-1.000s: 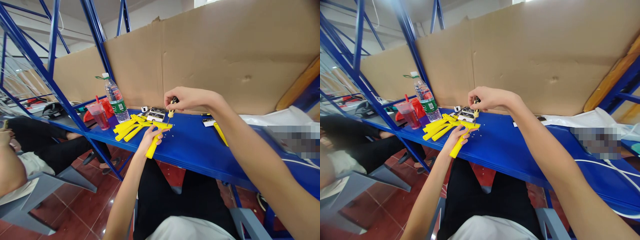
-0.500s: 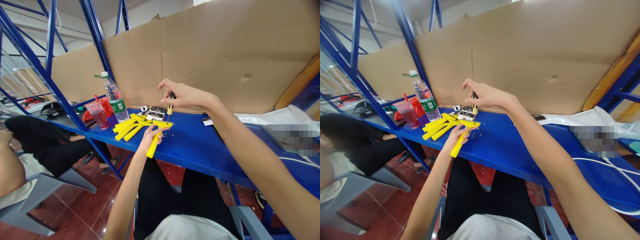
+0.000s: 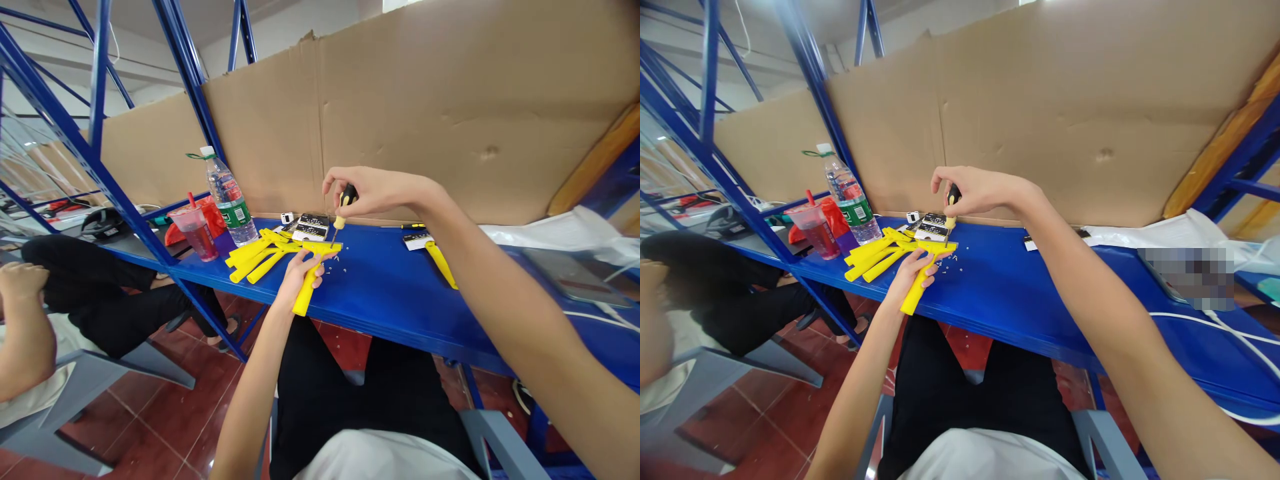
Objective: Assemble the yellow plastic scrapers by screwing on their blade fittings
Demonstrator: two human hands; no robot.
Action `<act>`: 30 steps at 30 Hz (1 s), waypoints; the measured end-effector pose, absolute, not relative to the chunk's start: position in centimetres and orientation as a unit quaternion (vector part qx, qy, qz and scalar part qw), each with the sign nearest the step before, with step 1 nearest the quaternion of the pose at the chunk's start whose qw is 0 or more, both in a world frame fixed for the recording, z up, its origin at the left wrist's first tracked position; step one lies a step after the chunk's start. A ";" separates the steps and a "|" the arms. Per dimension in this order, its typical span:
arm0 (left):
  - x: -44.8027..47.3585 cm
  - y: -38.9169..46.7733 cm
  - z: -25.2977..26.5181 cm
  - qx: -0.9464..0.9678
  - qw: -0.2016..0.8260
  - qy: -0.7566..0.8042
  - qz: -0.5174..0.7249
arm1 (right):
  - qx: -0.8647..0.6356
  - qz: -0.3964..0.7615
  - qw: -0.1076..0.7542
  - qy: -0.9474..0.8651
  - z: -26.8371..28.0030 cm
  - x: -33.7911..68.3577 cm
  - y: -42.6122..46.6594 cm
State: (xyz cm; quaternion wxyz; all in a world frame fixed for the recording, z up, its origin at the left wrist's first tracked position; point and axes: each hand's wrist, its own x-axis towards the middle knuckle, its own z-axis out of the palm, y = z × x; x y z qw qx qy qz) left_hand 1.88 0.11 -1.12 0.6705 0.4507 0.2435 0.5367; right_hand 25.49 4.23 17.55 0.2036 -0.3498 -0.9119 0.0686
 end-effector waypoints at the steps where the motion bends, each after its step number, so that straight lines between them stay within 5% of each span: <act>1: 1.9 0.1 -1.1 0.452 0.670 0.244 0.536 | -0.364 0.057 0.211 -0.905 17.6 25.5 4.1; 30: 1.8 0.6 -1.3 0.453 0.673 0.265 0.522 | -0.357 0.061 0.197 -0.911 17.7 25.8 4.5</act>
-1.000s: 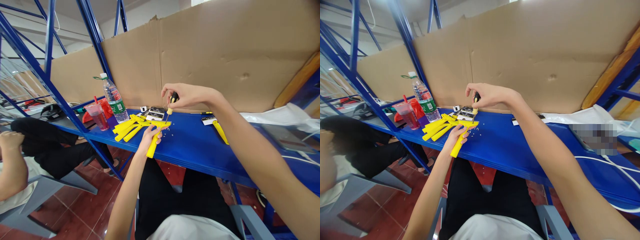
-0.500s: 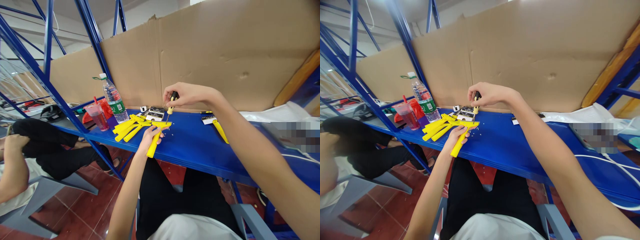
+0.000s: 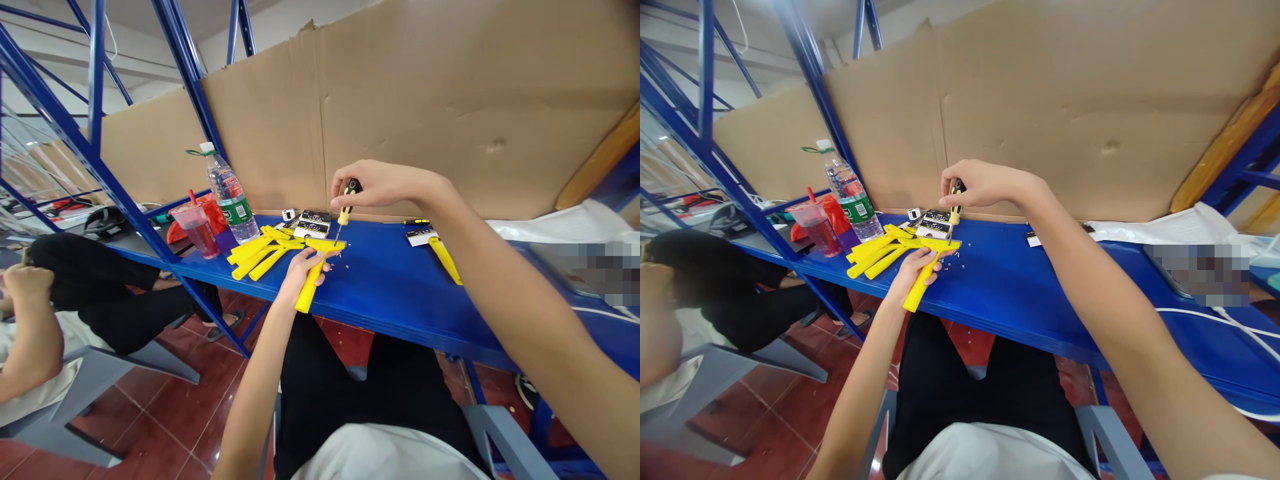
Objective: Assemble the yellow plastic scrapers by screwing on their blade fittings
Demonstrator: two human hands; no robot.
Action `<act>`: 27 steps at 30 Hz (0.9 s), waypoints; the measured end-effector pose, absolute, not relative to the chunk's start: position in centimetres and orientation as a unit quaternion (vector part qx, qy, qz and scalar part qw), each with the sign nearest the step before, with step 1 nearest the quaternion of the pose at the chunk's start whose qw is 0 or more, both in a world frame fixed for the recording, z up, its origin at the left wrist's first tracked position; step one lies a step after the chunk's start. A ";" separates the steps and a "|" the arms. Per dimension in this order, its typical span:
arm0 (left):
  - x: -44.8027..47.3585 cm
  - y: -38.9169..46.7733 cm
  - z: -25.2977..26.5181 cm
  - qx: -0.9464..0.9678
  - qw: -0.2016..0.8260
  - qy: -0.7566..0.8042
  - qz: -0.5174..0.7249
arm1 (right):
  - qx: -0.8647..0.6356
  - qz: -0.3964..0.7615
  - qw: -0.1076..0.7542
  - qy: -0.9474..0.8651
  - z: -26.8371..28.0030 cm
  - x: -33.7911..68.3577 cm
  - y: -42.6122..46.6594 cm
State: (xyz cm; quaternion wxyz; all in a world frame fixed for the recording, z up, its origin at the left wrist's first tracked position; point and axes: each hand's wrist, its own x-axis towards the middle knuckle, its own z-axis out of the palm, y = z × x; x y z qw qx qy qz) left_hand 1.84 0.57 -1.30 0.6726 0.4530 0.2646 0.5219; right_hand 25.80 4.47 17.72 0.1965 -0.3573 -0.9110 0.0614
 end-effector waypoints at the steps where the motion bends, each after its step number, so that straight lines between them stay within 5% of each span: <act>1: 1.8 0.5 -1.3 0.452 0.673 0.263 0.522 | -0.359 0.065 0.198 -0.910 17.7 25.8 4.5; 27: 1.8 0.5 -1.0 0.421 0.689 0.269 0.526 | -0.321 0.091 0.189 -0.924 17.8 25.6 4.0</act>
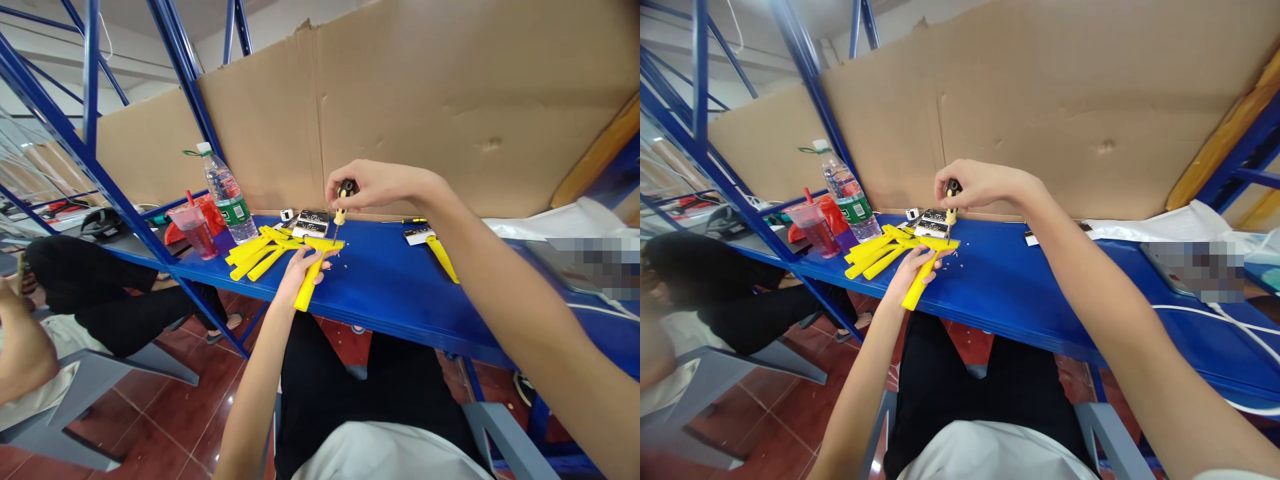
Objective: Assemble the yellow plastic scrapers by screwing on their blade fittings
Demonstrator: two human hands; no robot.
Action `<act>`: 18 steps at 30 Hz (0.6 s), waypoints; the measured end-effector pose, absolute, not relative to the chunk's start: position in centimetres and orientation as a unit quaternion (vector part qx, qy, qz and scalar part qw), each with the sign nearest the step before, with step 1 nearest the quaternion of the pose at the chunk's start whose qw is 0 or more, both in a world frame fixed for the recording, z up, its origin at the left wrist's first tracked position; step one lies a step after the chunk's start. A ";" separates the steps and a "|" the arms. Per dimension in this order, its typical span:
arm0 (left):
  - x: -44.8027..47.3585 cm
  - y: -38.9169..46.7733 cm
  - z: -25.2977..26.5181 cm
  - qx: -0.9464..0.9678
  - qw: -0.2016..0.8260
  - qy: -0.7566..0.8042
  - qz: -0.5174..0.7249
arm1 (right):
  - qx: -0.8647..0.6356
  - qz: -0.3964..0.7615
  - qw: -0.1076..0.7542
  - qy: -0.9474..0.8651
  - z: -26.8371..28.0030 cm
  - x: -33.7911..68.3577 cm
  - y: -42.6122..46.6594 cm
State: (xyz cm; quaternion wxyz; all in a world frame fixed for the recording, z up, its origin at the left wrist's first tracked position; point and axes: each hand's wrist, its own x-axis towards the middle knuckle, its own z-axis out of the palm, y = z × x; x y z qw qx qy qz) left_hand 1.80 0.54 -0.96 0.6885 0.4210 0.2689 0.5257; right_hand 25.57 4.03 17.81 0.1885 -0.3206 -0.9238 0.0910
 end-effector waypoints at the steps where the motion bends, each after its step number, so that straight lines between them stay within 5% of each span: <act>1: 1.8 0.5 -1.0 0.420 0.686 0.269 0.529 | -0.308 0.090 0.186 -0.929 17.8 25.6 4.0; 18: 1.9 0.5 -0.9 0.422 0.663 0.300 0.540 | -0.320 0.118 0.196 -0.919 17.9 25.8 3.8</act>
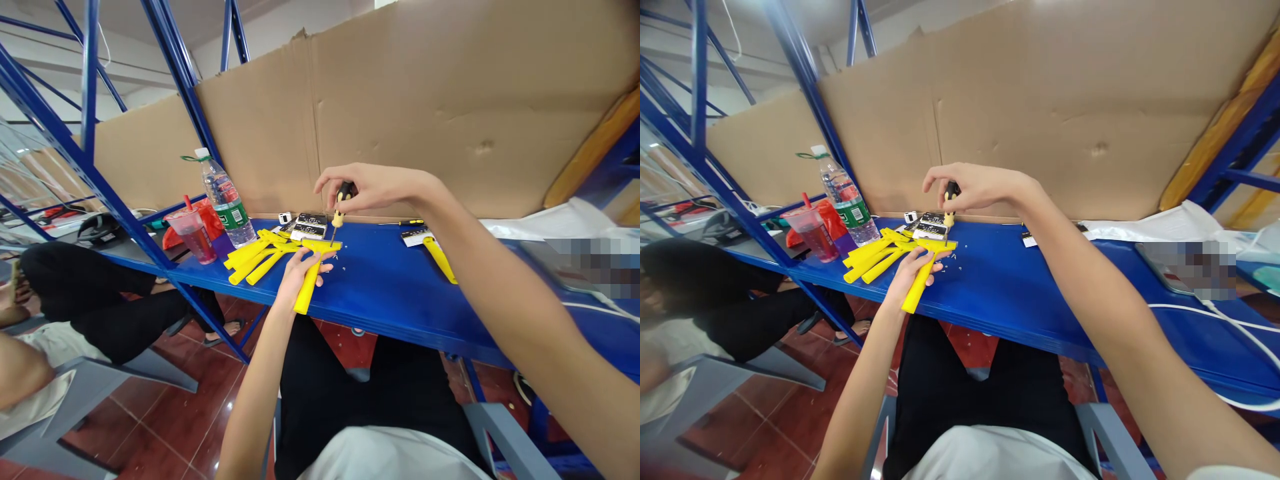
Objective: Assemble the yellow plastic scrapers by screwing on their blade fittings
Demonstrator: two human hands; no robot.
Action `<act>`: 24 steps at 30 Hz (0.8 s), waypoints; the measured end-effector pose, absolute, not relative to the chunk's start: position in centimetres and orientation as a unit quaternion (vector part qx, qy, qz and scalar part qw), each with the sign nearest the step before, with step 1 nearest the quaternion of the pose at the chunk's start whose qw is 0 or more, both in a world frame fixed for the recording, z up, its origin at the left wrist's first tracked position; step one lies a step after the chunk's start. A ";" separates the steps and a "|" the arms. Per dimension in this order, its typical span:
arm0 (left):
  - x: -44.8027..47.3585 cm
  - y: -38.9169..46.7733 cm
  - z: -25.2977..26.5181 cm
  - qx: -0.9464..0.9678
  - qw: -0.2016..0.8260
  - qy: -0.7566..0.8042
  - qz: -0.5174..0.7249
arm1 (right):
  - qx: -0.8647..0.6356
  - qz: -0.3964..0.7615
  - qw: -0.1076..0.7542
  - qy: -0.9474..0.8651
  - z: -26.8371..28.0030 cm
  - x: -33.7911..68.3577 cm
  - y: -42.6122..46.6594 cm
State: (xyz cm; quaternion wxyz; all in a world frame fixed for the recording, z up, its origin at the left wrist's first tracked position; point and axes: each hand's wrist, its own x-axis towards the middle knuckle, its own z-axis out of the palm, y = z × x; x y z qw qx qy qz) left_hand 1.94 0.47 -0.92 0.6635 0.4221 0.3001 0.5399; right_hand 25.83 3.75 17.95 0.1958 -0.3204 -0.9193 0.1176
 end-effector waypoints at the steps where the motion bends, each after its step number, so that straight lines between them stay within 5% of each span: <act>1: 2.0 0.5 -0.9 0.423 0.660 0.301 0.543 | -0.313 0.113 0.194 -0.923 18.0 25.8 3.7; 24: 2.7 0.6 -1.4 0.450 0.636 0.323 0.538 | -0.332 0.099 0.138 -0.928 17.9 26.0 4.4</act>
